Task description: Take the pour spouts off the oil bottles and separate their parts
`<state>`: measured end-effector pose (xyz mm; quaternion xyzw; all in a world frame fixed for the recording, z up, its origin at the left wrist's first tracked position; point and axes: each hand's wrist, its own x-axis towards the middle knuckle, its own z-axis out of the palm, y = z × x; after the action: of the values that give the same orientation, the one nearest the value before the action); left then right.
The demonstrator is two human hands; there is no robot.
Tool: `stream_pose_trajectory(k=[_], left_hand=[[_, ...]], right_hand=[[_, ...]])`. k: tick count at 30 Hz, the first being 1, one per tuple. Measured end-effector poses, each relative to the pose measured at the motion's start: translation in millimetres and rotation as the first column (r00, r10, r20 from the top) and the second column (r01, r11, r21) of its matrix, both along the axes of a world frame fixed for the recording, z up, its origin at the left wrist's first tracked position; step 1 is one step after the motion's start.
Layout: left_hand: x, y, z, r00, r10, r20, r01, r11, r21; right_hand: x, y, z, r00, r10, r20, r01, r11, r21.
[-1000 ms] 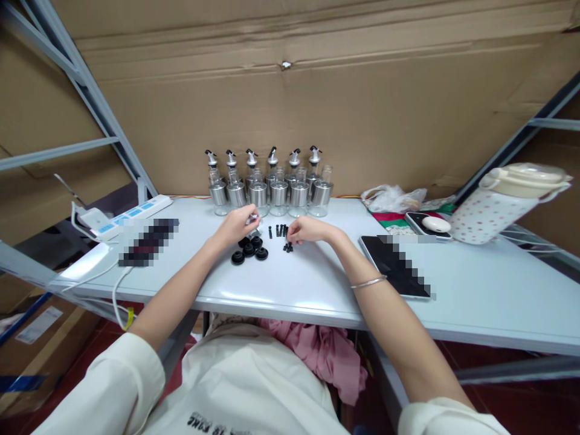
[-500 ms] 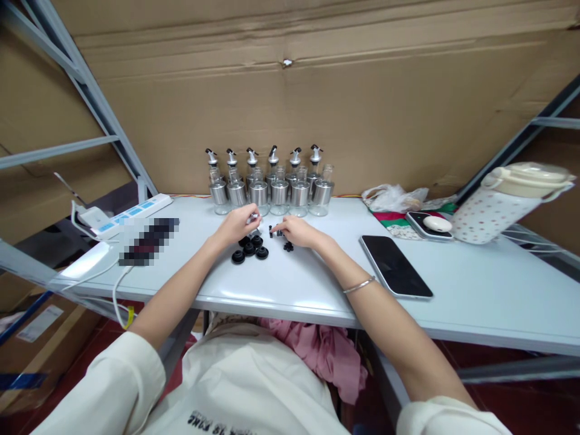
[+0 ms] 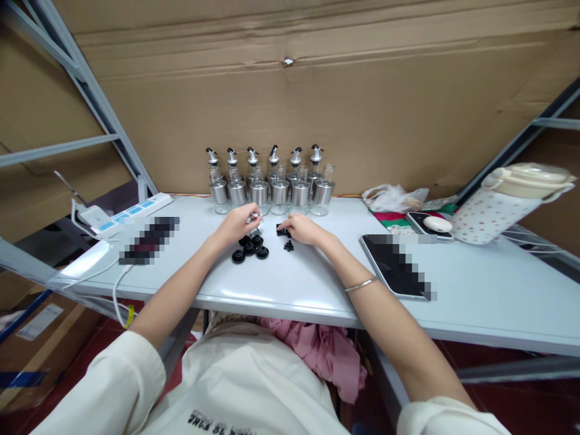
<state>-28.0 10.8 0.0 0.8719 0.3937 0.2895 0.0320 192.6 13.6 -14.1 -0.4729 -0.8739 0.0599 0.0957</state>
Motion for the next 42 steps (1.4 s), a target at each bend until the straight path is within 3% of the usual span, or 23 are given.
stream_pose_trajectory(k=[11,36,42], left_hand=[[-1,-1,0.6,1.000,-0.002,-0.001,0.002,1.000,-0.005],[0,0,0.4,1.000,-0.006,-0.002,0.006,1.000,-0.010],[1,0,-0.1,1.000,-0.009,-0.006,0.009,1.000,-0.005]], right_hand=[[14,7,-1.6,0.984,-0.177,0.034,0.178,0.983,-0.043],[5,0,1.8,0.990,-0.138,0.040,0.138,0.990,0.002],[1,-2,2.9,0.998,-0.063,0.016,0.063,0.998,0.016]])
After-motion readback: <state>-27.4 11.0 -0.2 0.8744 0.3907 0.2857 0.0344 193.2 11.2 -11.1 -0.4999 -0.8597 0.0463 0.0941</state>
